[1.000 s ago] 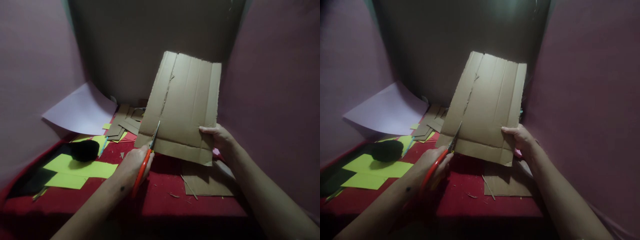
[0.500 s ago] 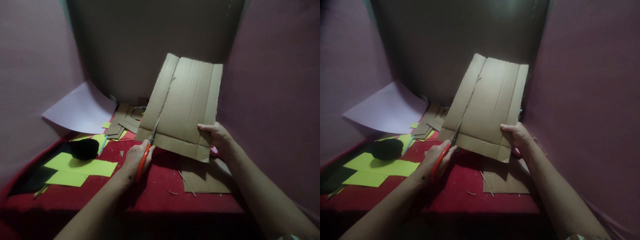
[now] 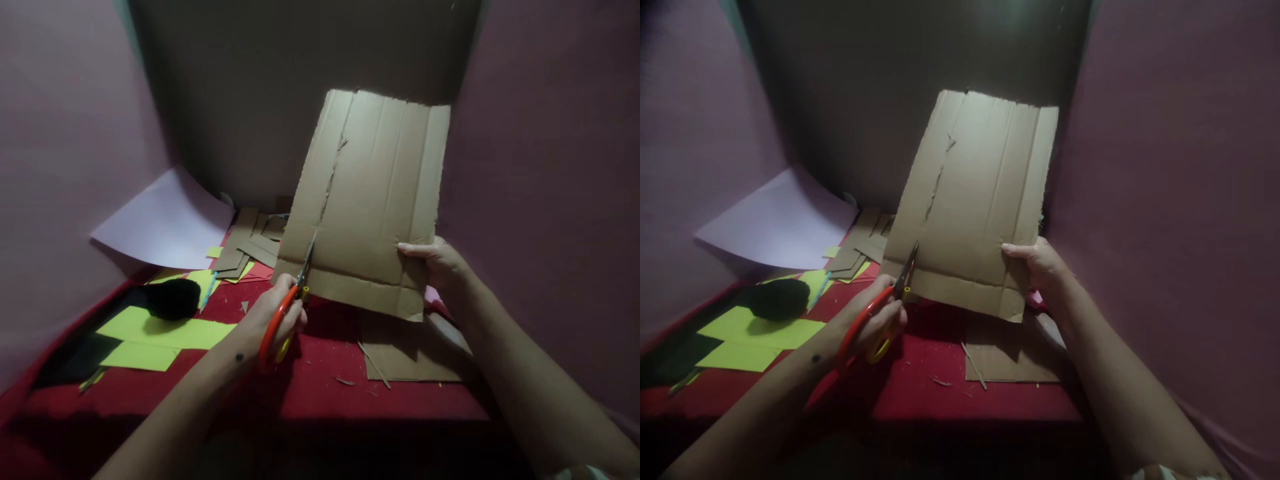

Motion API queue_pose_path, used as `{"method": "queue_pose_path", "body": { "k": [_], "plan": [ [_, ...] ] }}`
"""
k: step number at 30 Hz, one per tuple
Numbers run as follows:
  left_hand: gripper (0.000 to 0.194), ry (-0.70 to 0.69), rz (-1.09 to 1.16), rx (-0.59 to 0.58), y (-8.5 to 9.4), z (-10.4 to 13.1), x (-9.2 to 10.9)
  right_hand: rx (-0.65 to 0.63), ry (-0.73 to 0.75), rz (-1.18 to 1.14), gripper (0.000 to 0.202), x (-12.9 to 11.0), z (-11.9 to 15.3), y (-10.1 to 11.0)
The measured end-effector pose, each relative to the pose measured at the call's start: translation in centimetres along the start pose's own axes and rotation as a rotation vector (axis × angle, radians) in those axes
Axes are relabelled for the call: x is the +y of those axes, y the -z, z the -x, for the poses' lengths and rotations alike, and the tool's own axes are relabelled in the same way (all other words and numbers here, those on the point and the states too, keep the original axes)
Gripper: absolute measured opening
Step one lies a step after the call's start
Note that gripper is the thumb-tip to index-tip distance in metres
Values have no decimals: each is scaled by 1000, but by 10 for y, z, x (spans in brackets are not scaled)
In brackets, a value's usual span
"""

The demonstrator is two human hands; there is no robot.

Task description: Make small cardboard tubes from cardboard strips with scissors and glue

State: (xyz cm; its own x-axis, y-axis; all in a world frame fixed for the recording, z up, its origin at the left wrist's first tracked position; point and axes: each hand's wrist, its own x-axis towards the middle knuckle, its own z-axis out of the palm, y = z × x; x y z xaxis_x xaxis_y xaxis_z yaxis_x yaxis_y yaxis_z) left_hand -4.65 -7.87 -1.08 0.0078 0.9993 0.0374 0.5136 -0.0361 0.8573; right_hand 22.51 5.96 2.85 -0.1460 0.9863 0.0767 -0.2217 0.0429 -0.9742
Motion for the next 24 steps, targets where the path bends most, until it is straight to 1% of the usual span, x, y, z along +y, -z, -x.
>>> {"method": "queue_pose_path", "body": {
  "k": [4, 7, 9, 12, 15, 17, 20, 22, 24],
  "plan": [
    [14, 25, 41, -19, -3, -5, 6, -60, -62, -45, 33, 2, -1, 1],
    [14, 37, 5, 10, -3, -7, 10, -84, -64, -50, 33, 5, -1, 1],
    [13, 17, -93, 55, -3, -7, 12, -93, -60, -49, 32, 5, -1, 1],
    [17, -22, -317, 153, -5, -7, 13, -93, -64, -50, 31, 6, -1, 0],
    [20, -10, -471, 240, -11, -8, 17, -81, -67, -28, 34, 5, -1, -1],
    [22, 14, -471, 293, -16, -10, 18, -67, -68, -1, 36, 5, -1, -1],
    [25, -14, -360, 337, -21, -12, 19, -45, -72, 6, 37, 5, -1, 0],
    [24, -49, -303, 322, -22, -12, 17, -22, -66, -3, 37, 5, -2, 2],
    [21, -58, -236, 250, -20, -12, 14, -4, -63, 1, 34, 4, -2, 3]
  ]
}}
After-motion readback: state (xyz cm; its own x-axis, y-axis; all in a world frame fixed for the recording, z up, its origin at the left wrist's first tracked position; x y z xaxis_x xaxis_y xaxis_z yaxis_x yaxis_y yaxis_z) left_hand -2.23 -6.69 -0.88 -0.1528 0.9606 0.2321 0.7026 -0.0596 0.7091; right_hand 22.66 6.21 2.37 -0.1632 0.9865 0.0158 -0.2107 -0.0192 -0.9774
